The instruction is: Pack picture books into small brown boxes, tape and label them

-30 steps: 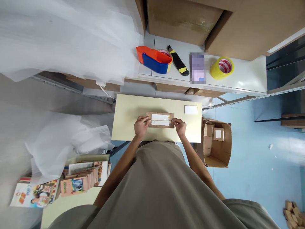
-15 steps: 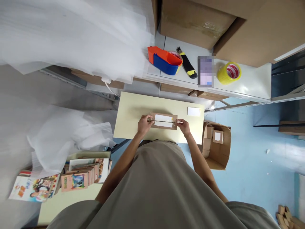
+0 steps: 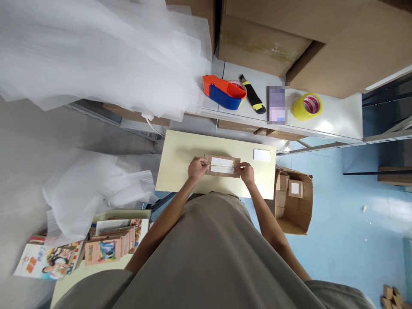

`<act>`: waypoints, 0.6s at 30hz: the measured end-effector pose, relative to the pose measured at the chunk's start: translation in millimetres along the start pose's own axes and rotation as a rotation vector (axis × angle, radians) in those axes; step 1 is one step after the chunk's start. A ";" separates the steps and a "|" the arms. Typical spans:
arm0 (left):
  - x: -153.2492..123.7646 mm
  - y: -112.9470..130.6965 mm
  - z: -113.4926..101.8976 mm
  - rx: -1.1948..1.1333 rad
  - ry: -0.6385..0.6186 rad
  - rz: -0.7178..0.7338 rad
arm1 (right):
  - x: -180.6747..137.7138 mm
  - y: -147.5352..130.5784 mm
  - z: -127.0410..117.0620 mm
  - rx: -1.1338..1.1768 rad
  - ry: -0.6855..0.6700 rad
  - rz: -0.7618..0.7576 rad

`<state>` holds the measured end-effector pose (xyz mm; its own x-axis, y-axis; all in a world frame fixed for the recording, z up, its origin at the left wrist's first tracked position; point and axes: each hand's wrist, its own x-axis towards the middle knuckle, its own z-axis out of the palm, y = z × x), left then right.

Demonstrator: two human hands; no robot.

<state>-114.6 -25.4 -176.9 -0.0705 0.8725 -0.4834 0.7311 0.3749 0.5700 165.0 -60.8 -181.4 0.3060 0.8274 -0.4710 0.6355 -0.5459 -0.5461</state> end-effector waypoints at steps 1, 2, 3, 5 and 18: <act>3.1 1.0 0.1 0.011 0.004 0.001 | 1.2 -1.6 0.3 0.001 0.007 0.004; 6.0 2.2 0.3 0.026 0.009 -0.002 | 2.5 -2.9 0.2 0.006 0.013 0.007; 8.6 3.6 0.6 0.040 0.014 -0.009 | 3.6 -4.0 -0.2 0.014 0.017 0.008; 11.9 6.0 0.8 0.056 0.016 -0.022 | 4.4 -5.7 -1.8 0.030 0.017 -0.001; -7.3 13.2 -24.1 -0.061 0.133 0.264 | -27.3 -43.0 -25.2 0.004 0.167 -0.408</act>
<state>-120.8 -19.3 -149.8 0.0254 0.9743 -0.2236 0.6942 0.1437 0.7053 147.1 -56.6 -127.6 0.1415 0.9851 -0.0980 0.7255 -0.1706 -0.6667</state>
